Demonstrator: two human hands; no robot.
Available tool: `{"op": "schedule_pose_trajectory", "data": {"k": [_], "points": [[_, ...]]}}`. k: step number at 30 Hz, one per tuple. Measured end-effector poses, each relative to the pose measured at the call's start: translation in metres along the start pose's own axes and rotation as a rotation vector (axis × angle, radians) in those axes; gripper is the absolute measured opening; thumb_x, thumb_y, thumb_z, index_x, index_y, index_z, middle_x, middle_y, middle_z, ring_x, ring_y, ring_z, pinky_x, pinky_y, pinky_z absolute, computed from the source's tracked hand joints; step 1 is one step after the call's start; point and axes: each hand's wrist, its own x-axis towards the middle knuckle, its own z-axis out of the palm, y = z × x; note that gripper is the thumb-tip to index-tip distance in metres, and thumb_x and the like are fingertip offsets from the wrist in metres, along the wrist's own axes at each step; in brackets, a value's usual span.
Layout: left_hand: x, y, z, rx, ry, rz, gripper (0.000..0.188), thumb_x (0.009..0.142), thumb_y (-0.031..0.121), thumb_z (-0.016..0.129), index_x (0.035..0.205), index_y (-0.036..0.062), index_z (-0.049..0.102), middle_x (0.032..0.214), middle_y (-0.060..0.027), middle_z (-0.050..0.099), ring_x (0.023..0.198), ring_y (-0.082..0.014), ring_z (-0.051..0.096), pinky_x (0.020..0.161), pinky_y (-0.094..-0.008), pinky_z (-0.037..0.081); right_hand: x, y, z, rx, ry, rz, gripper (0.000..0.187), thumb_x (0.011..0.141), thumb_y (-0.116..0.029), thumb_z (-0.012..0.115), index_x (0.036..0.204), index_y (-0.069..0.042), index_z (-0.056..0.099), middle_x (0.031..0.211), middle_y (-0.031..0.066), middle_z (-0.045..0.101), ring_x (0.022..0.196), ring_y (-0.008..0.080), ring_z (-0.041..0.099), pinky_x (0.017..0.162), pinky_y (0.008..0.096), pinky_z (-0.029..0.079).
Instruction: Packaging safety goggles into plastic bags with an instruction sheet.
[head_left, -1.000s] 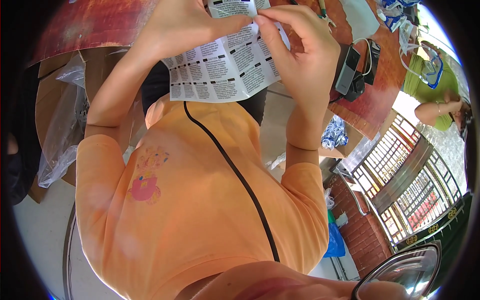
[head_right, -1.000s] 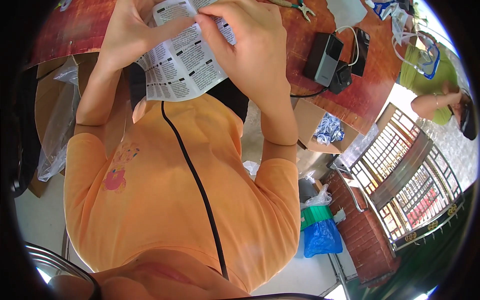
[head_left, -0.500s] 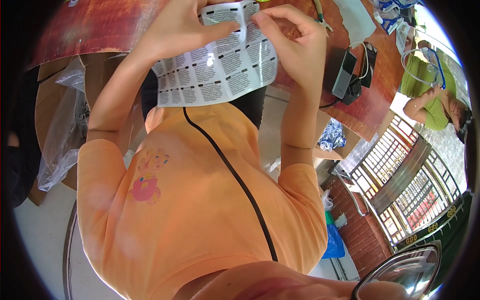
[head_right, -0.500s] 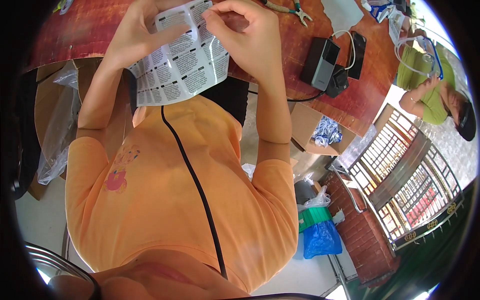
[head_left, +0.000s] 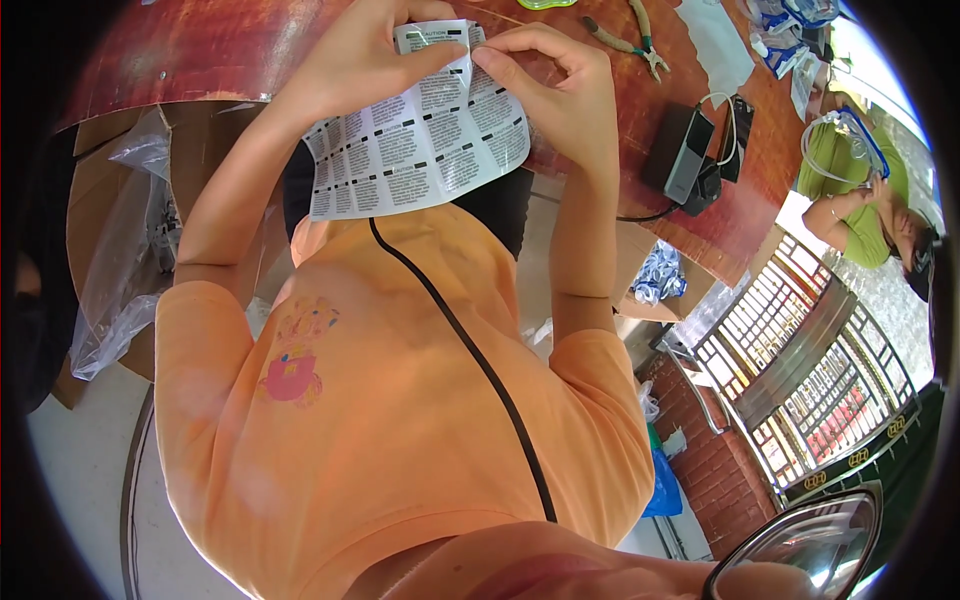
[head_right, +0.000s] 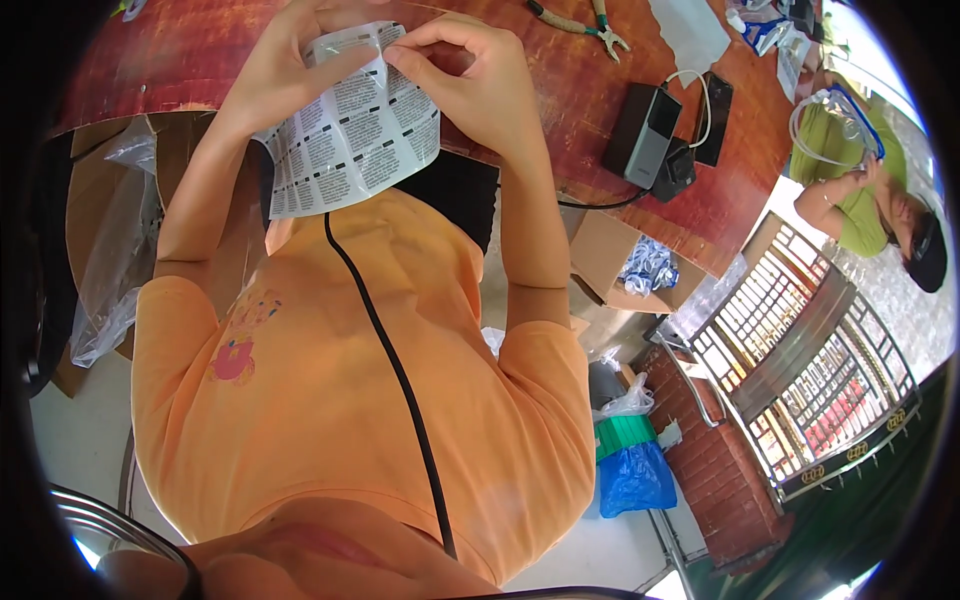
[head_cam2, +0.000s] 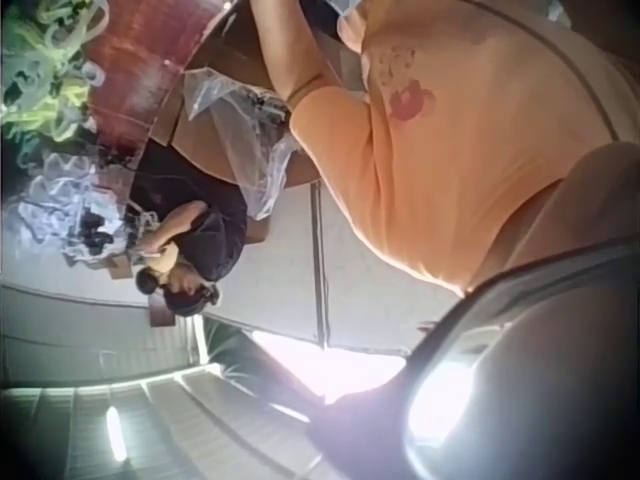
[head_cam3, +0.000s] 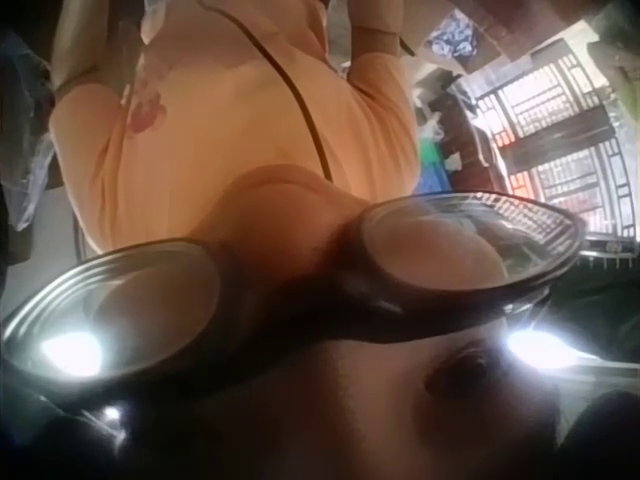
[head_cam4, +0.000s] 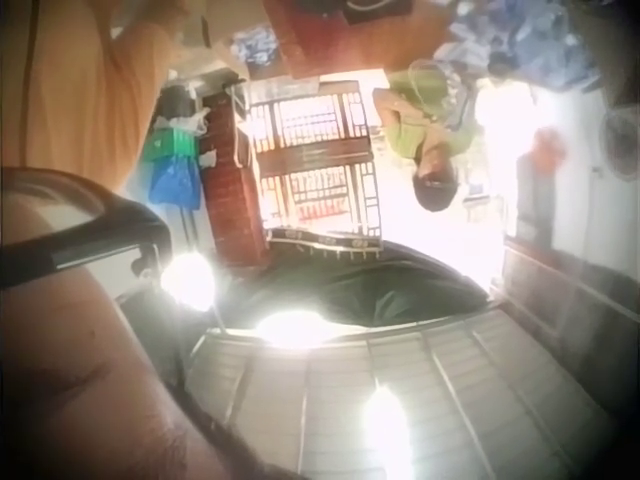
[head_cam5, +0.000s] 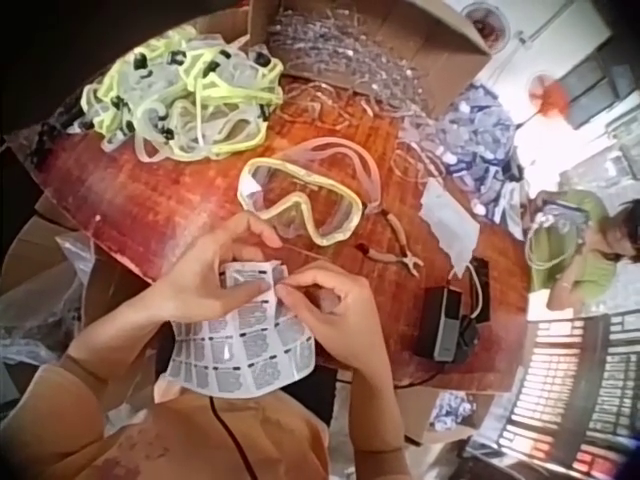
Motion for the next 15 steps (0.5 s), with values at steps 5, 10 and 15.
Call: {"op": "schedule_pose_trajectory", "data": {"k": [5,10,15], "points": [[0.012,0.053,0.018,0.457,0.075,-0.762,0.044,0.08,-0.012,0.062,0.117,0.0042,0.045,0.108,-0.0053,0.051,0.096,-0.0115,0.059,0.082,-0.0265,0.046,-0.007,-0.004,0.006,-0.141,0.001,0.047,0.011,0.085,-0.006,0.072,0.094,0.0,0.071,0.089,0.0024,0.07,0.08,0.0076,0.064,0.071,0.0215,0.051],[-0.003,0.046,0.009,0.233,0.031,-0.364,0.039,0.08,-0.012,0.062,0.111,0.0048,0.045,0.1,-0.0034,0.051,0.095,-0.0094,0.058,0.08,-0.0261,0.046,-0.009,0.013,0.016,0.011,-0.02,0.098,0.011,0.087,-0.003,0.069,0.095,0.003,0.069,0.089,0.0041,0.069,0.081,0.0094,0.064,0.073,0.0228,0.052],[-0.001,0.059,0.009,0.414,0.043,-0.717,0.039,0.078,-0.01,0.066,0.107,0.006,0.045,0.093,-0.0022,0.054,0.092,-0.0082,0.057,0.079,-0.0254,0.046,-0.012,0.02,0.013,0.236,-0.031,0.118,0.011,0.088,-0.001,0.066,0.096,0.006,0.068,0.09,0.0066,0.069,0.083,0.0117,0.064,0.078,0.0243,0.052]]}}
